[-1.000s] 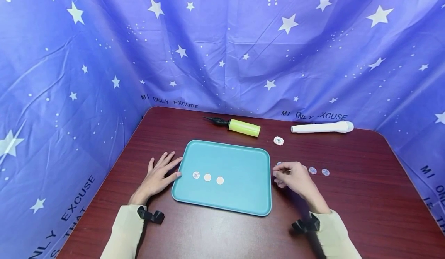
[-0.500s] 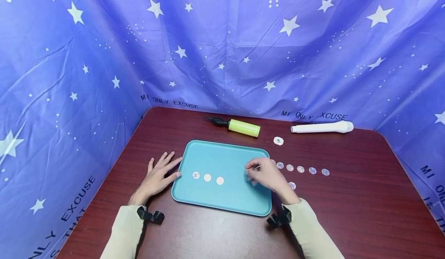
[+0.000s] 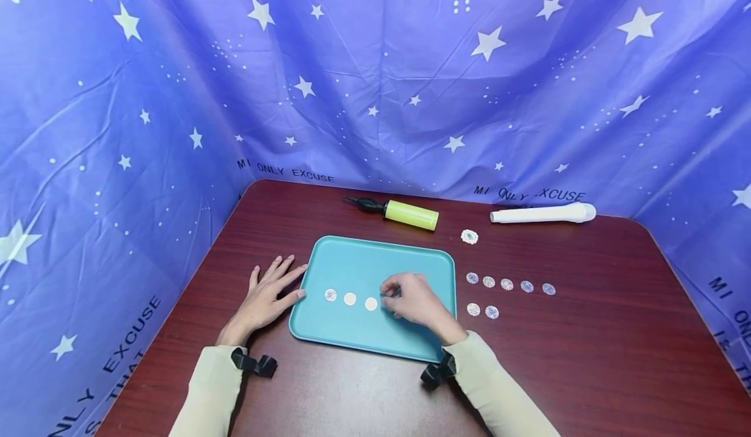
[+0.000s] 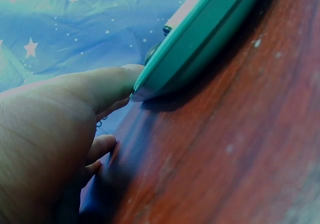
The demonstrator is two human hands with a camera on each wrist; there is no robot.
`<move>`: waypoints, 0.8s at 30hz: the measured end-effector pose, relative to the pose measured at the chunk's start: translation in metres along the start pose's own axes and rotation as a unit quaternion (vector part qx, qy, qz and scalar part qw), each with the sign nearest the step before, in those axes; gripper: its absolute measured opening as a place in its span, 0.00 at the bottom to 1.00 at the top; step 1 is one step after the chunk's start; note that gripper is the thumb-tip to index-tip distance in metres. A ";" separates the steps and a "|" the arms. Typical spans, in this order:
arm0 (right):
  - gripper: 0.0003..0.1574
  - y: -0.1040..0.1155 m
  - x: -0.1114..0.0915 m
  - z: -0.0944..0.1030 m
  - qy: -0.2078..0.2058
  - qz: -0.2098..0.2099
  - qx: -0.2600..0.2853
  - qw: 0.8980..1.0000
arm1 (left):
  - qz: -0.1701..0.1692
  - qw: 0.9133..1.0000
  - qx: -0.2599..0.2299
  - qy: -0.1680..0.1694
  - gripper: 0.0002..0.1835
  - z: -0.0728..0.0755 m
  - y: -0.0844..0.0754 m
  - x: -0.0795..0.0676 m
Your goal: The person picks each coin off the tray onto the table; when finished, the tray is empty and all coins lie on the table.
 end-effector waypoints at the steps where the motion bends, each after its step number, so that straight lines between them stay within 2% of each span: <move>1: 0.09 0.001 0.001 -0.003 0.000 0.003 -0.011 1.000 | 0.000 1.000 0.000 0.000 0.31 0.000 0.000 0.000; 9: 0.10 0.014 0.004 -0.017 -0.032 0.045 -0.110 0.992 | 0.004 1.000 0.002 0.002 0.31 -0.003 0.002 0.000; 17: 0.13 0.021 0.004 -0.026 -0.058 0.073 -0.152 0.984 | 0.003 1.000 0.002 0.001 0.31 -0.003 0.003 0.000; 24: 0.04 0.023 0.003 -0.028 -0.087 0.089 -0.170 0.977 | 0.002 1.000 0.003 0.002 0.31 -0.004 0.003 -0.001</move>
Point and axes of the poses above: each hand's wrist, its own x-axis towards the middle knuckle, its own z-axis out of the back of the hand, y = z × x, the point moved 5 cm from there along x, towards the middle knuckle, and after that the axes turned 6 degrees about -x, right-handed, at the moved point
